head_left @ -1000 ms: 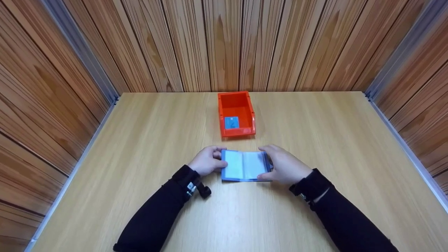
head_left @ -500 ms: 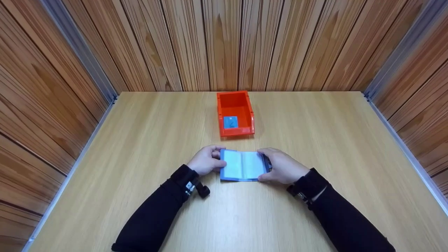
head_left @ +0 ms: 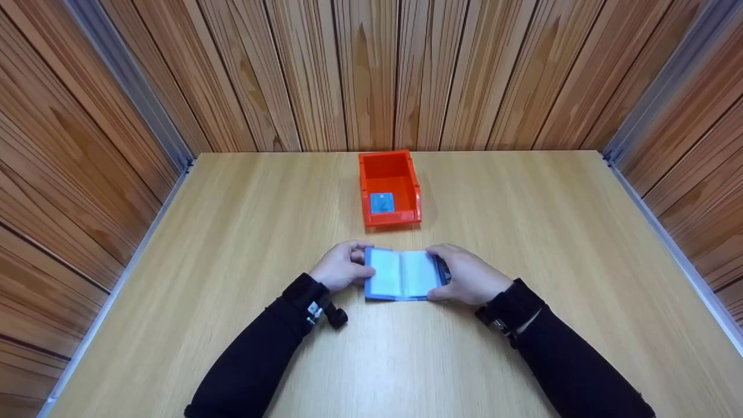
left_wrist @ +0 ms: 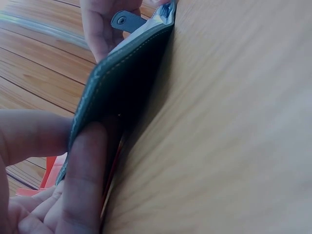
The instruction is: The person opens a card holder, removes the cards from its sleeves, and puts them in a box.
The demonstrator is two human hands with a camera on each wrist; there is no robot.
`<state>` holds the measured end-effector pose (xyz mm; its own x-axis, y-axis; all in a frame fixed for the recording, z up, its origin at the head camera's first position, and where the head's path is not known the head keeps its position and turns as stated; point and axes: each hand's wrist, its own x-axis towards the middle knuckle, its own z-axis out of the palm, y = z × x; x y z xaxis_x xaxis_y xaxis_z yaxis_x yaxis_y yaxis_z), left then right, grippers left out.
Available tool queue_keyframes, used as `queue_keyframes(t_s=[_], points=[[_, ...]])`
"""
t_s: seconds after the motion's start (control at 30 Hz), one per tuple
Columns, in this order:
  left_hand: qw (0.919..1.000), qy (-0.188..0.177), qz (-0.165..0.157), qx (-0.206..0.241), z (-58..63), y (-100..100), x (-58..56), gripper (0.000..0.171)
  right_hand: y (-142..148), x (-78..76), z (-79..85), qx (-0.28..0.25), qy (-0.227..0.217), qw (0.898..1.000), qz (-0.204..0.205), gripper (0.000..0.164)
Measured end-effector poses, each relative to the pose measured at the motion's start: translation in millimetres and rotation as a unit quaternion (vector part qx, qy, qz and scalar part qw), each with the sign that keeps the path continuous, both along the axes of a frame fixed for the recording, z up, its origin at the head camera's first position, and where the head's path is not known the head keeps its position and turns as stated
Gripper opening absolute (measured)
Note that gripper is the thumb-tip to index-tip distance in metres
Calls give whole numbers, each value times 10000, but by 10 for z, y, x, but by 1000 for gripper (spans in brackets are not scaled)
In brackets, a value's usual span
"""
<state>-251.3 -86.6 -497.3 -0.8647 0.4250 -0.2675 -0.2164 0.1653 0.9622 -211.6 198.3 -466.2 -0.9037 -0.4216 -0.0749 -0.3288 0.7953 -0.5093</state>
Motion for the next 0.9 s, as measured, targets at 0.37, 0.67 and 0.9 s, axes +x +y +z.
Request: queue_keyframes(t_s=[0.37,0.67,0.9], points=[[9999,2,-40,113,-6,-6,-7,64,-4,9,12,-101,38,9999,10,94],[10000,-17,-33,-43,15,-7,0,66,-31,10,46,-161,24,9998,-108,94],[10000,-21,5,-67,21,-4,3,63,-173,148,197,-758,76,9969,218,96]])
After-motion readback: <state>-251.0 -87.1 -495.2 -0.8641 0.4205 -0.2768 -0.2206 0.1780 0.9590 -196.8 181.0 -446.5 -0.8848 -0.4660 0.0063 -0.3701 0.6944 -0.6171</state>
